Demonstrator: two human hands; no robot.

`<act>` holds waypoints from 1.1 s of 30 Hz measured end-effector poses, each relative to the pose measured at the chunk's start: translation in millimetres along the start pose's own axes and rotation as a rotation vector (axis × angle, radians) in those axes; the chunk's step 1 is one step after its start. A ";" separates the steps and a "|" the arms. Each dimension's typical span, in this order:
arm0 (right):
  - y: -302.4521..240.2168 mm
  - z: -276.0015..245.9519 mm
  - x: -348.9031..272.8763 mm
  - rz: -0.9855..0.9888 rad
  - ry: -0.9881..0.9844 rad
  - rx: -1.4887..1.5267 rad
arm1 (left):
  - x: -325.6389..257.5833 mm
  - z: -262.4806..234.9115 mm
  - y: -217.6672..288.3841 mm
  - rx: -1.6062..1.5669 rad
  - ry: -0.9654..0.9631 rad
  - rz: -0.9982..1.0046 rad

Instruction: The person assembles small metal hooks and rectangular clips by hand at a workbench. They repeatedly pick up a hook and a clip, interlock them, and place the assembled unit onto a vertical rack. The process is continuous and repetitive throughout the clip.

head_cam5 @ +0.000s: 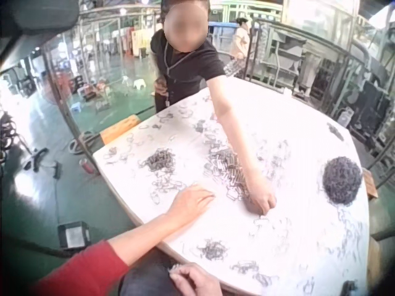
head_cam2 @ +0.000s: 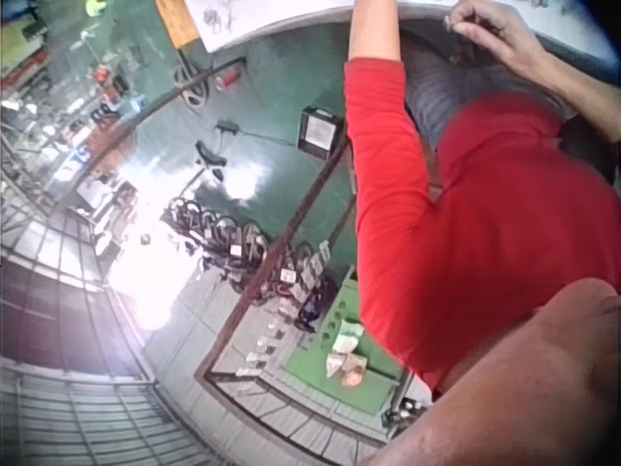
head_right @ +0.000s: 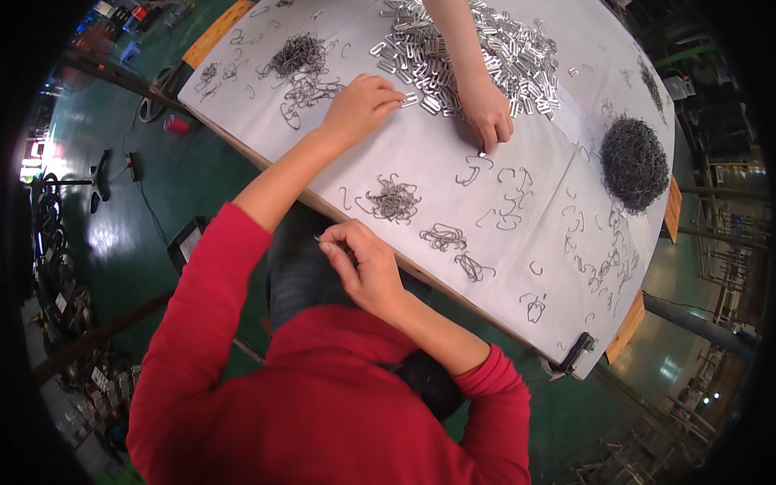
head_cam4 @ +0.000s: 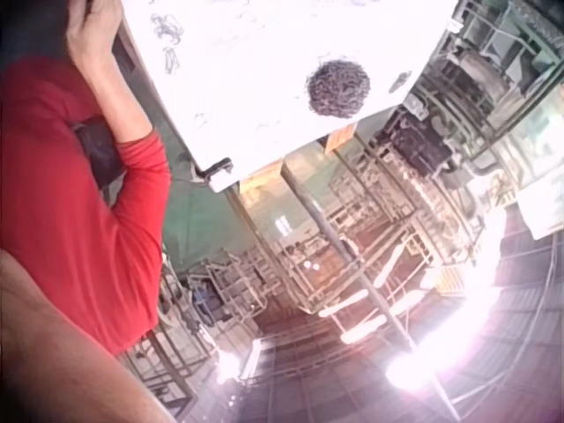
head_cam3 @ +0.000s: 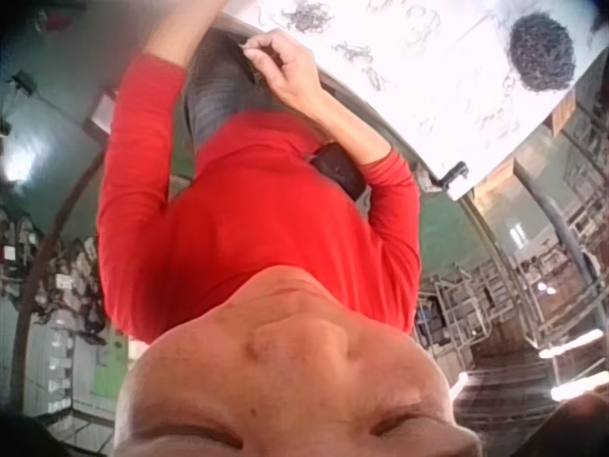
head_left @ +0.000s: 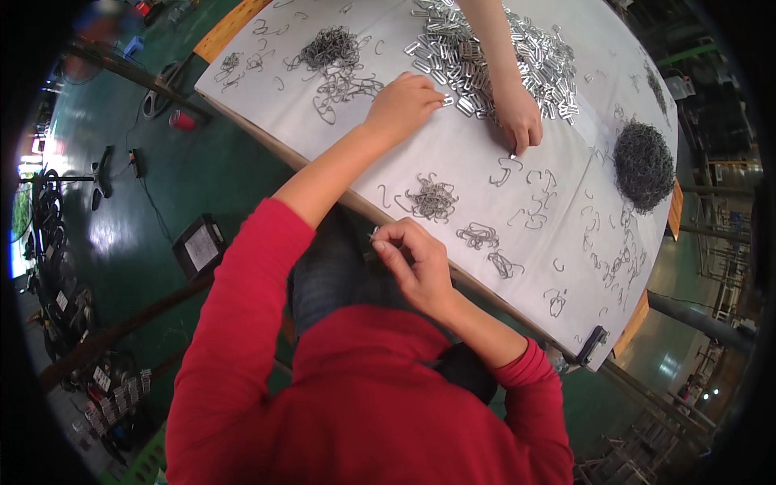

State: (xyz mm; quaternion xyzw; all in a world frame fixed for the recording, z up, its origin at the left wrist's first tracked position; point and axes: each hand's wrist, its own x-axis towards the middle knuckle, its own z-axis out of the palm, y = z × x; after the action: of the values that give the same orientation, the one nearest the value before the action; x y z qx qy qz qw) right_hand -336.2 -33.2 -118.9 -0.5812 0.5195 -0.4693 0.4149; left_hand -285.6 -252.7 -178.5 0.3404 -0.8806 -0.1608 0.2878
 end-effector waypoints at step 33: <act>12.3 40.0 -4.6 0.253 0.074 -0.005 | -179.5 -109.9 98.4 -0.517 0.357 -0.558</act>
State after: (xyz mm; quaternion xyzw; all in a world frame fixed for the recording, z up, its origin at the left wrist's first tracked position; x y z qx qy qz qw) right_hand -299.9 -30.2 -140.0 -0.4944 0.6046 -0.4330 0.4501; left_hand -159.5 -67.6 -116.7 0.5050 -0.6217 -0.3868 0.4571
